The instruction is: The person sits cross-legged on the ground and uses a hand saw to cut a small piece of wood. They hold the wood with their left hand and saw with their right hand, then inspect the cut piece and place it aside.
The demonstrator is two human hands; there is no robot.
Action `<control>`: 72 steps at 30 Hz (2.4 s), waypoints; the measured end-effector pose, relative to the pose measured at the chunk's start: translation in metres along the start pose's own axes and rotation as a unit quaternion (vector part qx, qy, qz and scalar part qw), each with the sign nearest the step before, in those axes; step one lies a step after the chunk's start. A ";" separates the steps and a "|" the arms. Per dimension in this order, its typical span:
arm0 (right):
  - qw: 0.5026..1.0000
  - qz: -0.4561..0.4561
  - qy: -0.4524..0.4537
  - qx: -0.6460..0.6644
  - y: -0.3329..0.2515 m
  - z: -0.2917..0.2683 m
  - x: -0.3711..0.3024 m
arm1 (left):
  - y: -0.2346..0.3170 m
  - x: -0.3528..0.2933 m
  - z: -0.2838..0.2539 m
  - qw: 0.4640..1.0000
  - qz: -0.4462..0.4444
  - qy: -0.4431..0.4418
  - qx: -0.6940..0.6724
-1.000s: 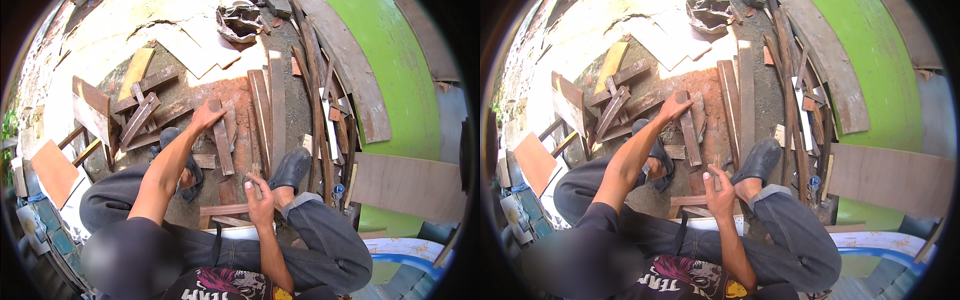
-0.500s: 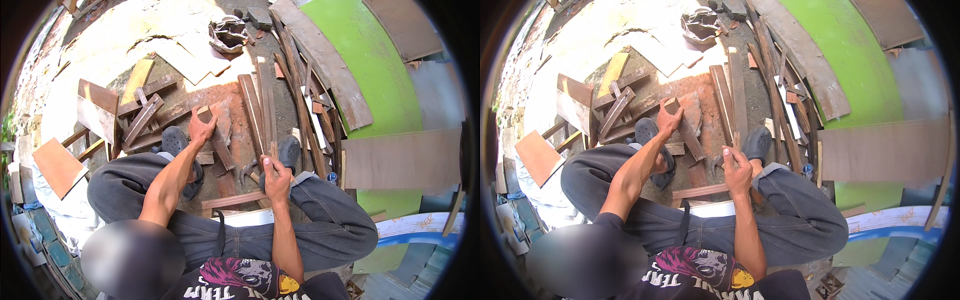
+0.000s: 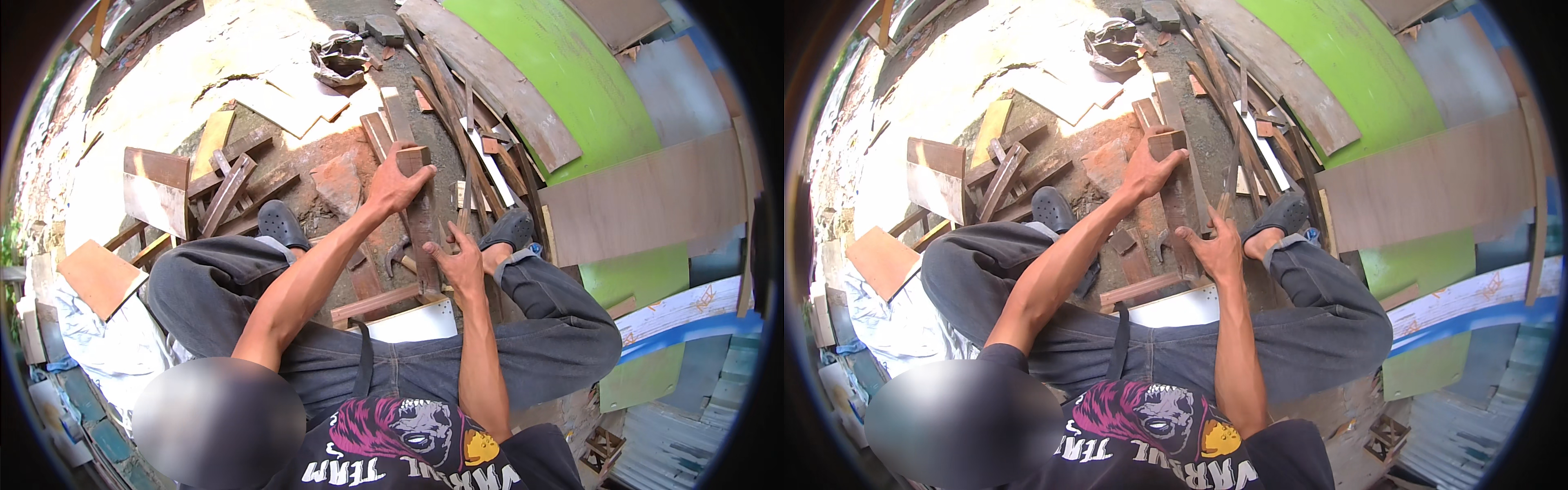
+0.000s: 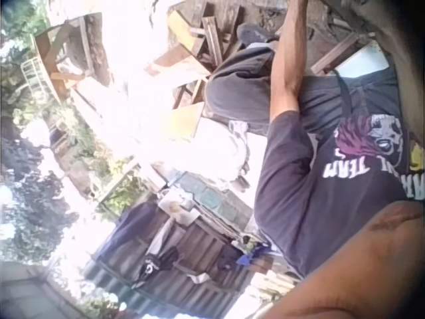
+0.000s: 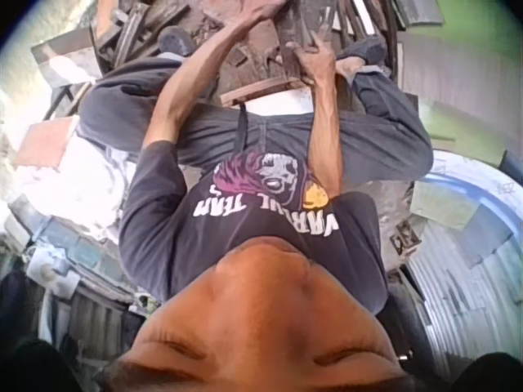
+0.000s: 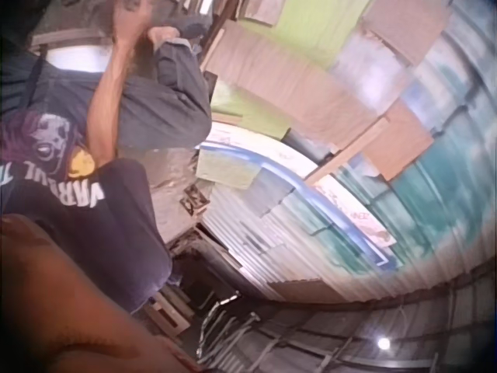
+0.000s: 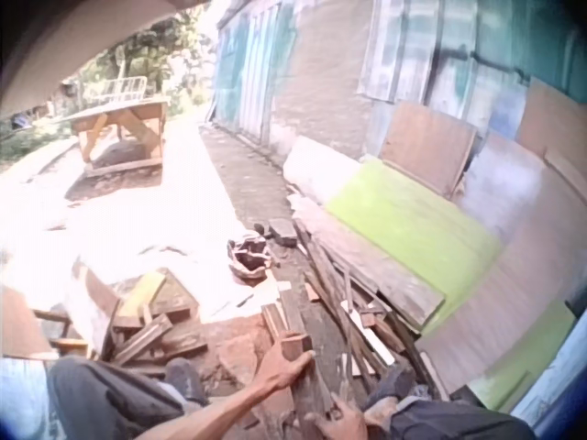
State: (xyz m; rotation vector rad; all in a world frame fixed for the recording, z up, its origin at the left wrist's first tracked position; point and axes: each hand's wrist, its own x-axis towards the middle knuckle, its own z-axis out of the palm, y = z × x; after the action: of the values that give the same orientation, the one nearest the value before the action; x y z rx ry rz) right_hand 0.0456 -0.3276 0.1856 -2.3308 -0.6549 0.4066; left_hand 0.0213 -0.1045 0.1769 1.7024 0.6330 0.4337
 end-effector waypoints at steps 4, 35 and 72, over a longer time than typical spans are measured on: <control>1.000 -0.012 -0.020 0.005 0.000 0.001 -0.006 | 0.018 -0.016 0.015 0.999 -0.039 -0.009 -0.016; 0.986 0.155 0.038 0.052 0.031 0.039 0.056 | -0.245 0.039 0.009 0.856 -0.303 0.154 0.390; 0.977 0.141 0.075 0.141 -0.006 0.006 0.038 | -0.183 0.054 0.028 0.910 -0.244 -0.007 0.336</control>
State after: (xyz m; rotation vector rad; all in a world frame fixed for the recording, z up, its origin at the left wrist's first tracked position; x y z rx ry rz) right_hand 0.0721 -0.2995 0.1808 -2.1562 -0.1777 0.4151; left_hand 0.0477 -0.0660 -0.0101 2.0835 1.2610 -0.1863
